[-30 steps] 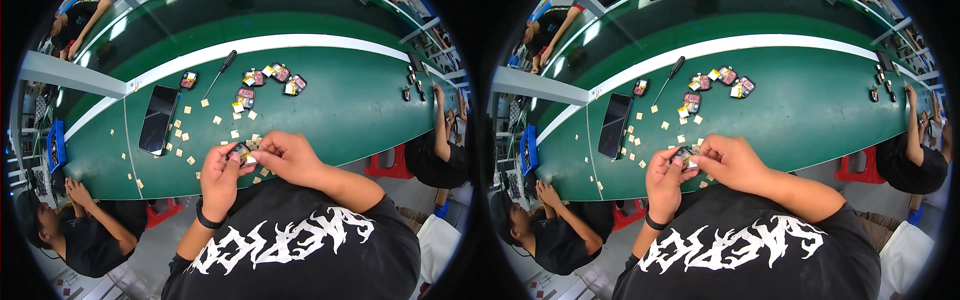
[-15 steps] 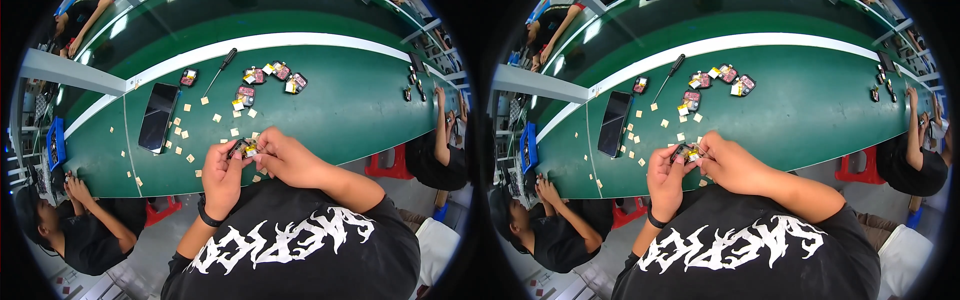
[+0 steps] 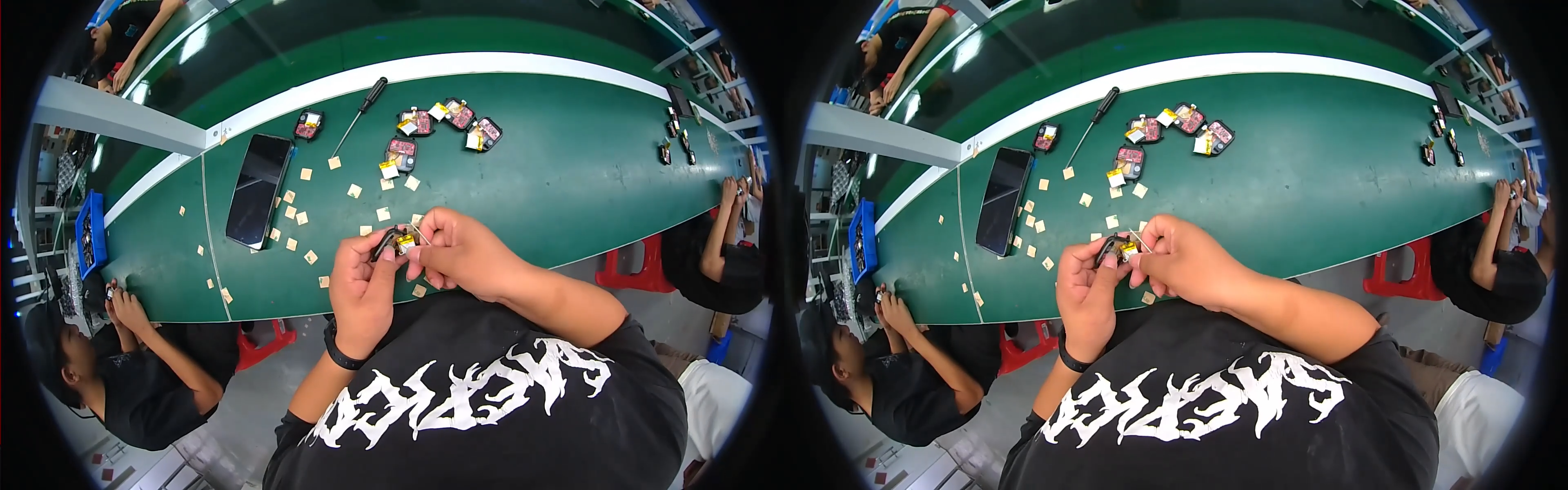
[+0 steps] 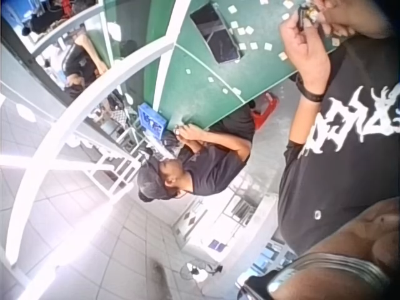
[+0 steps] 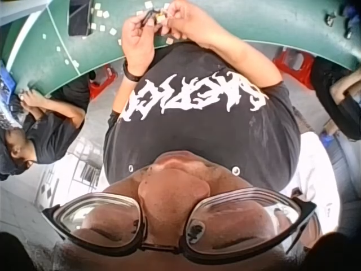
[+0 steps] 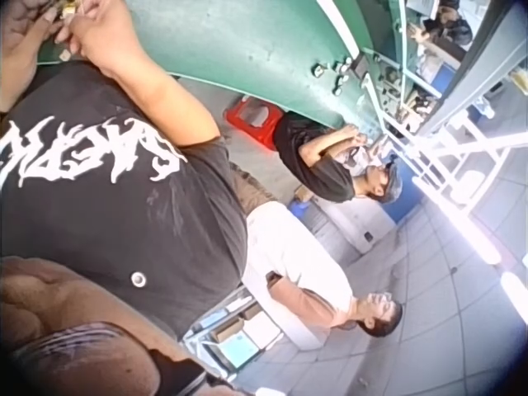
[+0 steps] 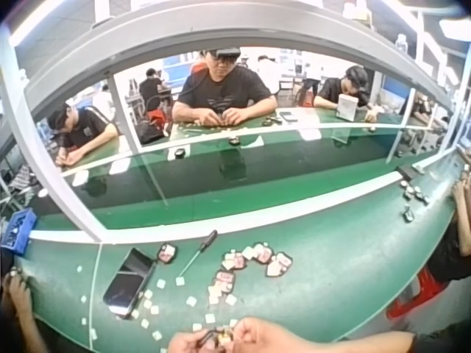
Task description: Assembling small electronic components, possibly smartwatches or fitness trackers.
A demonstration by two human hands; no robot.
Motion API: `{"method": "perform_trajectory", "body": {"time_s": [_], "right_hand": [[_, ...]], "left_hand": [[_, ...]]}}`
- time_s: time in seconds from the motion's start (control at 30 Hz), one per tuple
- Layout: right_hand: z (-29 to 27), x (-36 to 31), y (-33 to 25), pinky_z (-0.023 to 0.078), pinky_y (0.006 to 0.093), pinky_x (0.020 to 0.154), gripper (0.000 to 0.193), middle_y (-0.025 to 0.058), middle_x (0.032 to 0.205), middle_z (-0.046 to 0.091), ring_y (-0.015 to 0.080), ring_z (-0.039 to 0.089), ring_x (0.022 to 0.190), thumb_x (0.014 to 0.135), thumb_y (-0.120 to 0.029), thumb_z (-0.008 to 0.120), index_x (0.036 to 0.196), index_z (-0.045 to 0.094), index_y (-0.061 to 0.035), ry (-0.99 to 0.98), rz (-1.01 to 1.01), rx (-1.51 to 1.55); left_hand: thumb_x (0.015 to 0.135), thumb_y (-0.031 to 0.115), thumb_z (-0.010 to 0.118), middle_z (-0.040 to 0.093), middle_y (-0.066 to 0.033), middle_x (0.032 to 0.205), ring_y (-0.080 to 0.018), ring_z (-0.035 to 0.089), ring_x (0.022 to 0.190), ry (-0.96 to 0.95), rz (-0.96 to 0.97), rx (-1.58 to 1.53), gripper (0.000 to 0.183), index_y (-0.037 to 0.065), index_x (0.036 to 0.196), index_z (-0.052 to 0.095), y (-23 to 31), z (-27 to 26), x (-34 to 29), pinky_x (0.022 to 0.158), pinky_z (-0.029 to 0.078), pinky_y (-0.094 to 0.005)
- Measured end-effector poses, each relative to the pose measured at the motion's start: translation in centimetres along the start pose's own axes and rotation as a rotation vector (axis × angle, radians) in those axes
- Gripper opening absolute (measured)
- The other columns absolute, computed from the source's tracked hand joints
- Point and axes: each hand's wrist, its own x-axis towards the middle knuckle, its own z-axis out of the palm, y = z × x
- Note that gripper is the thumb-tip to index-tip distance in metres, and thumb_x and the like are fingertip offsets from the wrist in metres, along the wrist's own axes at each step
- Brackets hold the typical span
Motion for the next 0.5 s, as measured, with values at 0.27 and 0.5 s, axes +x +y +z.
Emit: {"method": "perform_trajectory", "body": {"time_s": [0.27, 0.5], "right_hand": [[0.18, 0.1, -0.52, 0.038, 0.023, 0.047, 0.019, 0.0106, 0.08, 0.07, 0.0074, 0.056, 0.057, 0.1, -0.011, 0.066, 0.096, 0.048, -0.0068, 0.051, 0.058, 0.13], [0.59, 0.06, 0.13, 0.037, 0.0209, 0.046, 0.022, 0.007, 0.077, 0.07, 0.0052, 0.055, 0.055, 0.099, -0.011, 0.067, 0.094, 0.046, -0.0106, 0.093, 0.006, 0.081]], "left_hand": [[0.105, -0.002, 0.05, 0.063, -0.0184, 0.13, -0.0194, 0.065, 0.114, -0.007, 0.002, 0.002, 0.016, -0.002, 0.121, 0.048, 0.01, -0.11, -0.12, 0.099, 0.058, -0.036], [0.105, -0.002, 0.05, 0.063, -0.0177, 0.127, -0.0189, 0.066, 0.111, 0.013, -0.017, 0.012, 0.016, -0.002, 0.121, 0.048, -0.24, -0.12, -0.21, 0.096, 0.059, -0.0344]]}}
